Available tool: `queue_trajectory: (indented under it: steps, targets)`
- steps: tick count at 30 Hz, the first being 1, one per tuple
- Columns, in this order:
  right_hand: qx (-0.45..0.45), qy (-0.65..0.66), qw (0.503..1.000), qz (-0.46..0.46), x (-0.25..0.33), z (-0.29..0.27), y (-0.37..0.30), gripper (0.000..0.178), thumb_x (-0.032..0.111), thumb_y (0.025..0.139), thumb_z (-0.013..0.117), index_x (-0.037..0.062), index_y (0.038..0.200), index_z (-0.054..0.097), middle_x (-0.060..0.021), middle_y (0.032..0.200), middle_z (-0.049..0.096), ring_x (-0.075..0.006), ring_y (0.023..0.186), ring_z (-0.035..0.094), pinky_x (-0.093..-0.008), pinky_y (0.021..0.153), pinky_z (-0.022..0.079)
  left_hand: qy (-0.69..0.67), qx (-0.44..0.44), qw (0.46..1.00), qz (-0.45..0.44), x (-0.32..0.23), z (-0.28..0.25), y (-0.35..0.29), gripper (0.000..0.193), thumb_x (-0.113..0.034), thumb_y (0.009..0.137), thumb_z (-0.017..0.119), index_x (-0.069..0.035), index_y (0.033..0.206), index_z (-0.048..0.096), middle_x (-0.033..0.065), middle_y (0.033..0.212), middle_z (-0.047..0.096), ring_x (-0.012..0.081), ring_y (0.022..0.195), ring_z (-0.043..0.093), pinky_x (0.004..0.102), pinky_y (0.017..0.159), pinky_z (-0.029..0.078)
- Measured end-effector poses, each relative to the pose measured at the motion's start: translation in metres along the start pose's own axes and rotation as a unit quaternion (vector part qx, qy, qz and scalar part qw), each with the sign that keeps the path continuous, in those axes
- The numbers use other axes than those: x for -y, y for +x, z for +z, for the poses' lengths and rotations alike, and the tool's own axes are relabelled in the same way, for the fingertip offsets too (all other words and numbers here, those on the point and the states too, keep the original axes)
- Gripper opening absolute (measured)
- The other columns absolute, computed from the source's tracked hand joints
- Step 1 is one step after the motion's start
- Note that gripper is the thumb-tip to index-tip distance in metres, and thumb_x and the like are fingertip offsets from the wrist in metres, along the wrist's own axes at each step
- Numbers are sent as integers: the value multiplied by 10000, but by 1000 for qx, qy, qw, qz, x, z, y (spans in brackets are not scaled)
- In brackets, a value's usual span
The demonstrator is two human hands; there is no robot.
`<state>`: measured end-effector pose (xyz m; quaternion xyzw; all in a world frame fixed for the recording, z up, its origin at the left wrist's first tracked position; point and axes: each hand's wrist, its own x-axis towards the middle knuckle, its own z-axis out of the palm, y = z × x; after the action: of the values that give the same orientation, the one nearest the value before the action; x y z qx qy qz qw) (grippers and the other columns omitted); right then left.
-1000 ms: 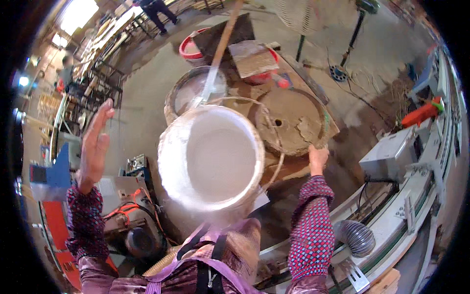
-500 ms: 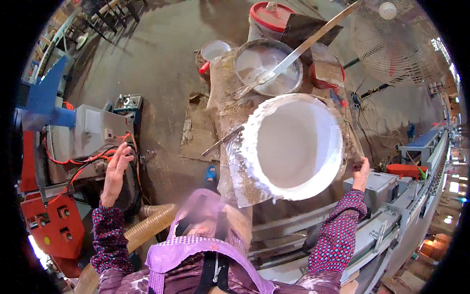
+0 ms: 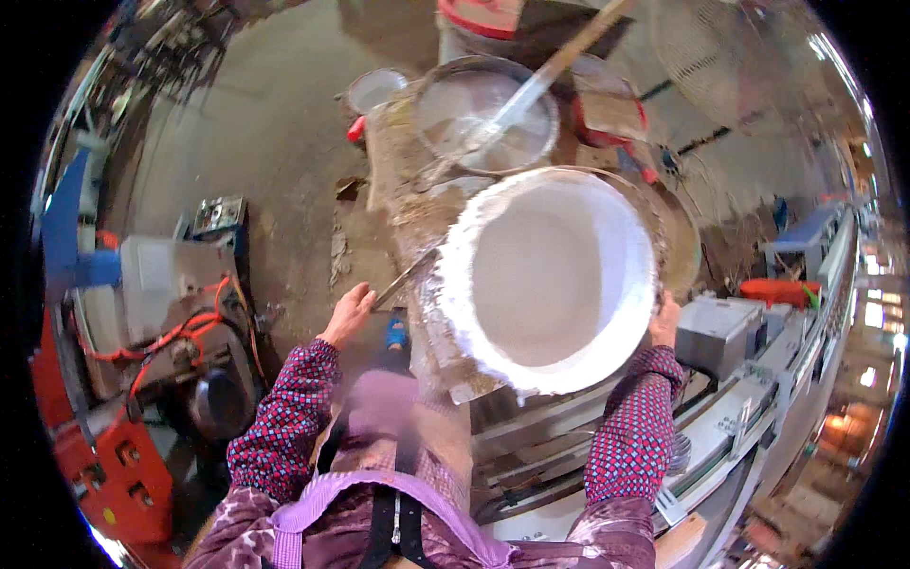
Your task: The person applies a white paste to a machine's intake area using a red scoop and a metal scraper. They repeatedly scoop the paste from a bucket, apply it to the machine, and scrape the surface to spread the material.
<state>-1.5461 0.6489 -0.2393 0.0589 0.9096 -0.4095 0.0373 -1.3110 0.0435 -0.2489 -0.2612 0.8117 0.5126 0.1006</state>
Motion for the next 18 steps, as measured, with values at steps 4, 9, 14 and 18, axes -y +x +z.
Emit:
queue_trajectory:
  steps: [4,9,14,18]
  targets:
    - [-47,-39,980,188,-54,-20,-12,394,287,754,617,-79,895,574,-277,794,571,-411,648,548,-434,623,439,-46,202,973,-102,-10,22,26,327,-267,917,483,45,968,563,78,814,606,135,714,575,281,660,479]
    - [2,12,971,239,54,-12,-114,264,254,810,546,11,715,582,-79,650,589,-153,466,522,-322,411,408,-189,257,941,-114,-37,-18,7,235,-223,922,481,-16,847,563,-18,613,474,65,525,433,227,489,371]
    - [253,327,867,277,117,53,-271,214,169,790,560,56,964,615,-82,887,641,-226,797,618,-362,699,500,-507,299,748,-308,-49,-73,-48,177,-230,917,492,-61,888,535,-49,605,426,64,498,364,218,501,354]
    - [375,88,906,173,285,185,-319,366,226,907,508,-45,1151,535,-112,1024,642,-168,919,604,-278,810,478,-383,410,808,-180,-12,-97,-66,224,-294,915,500,-72,917,528,-5,643,478,111,571,447,245,542,378]
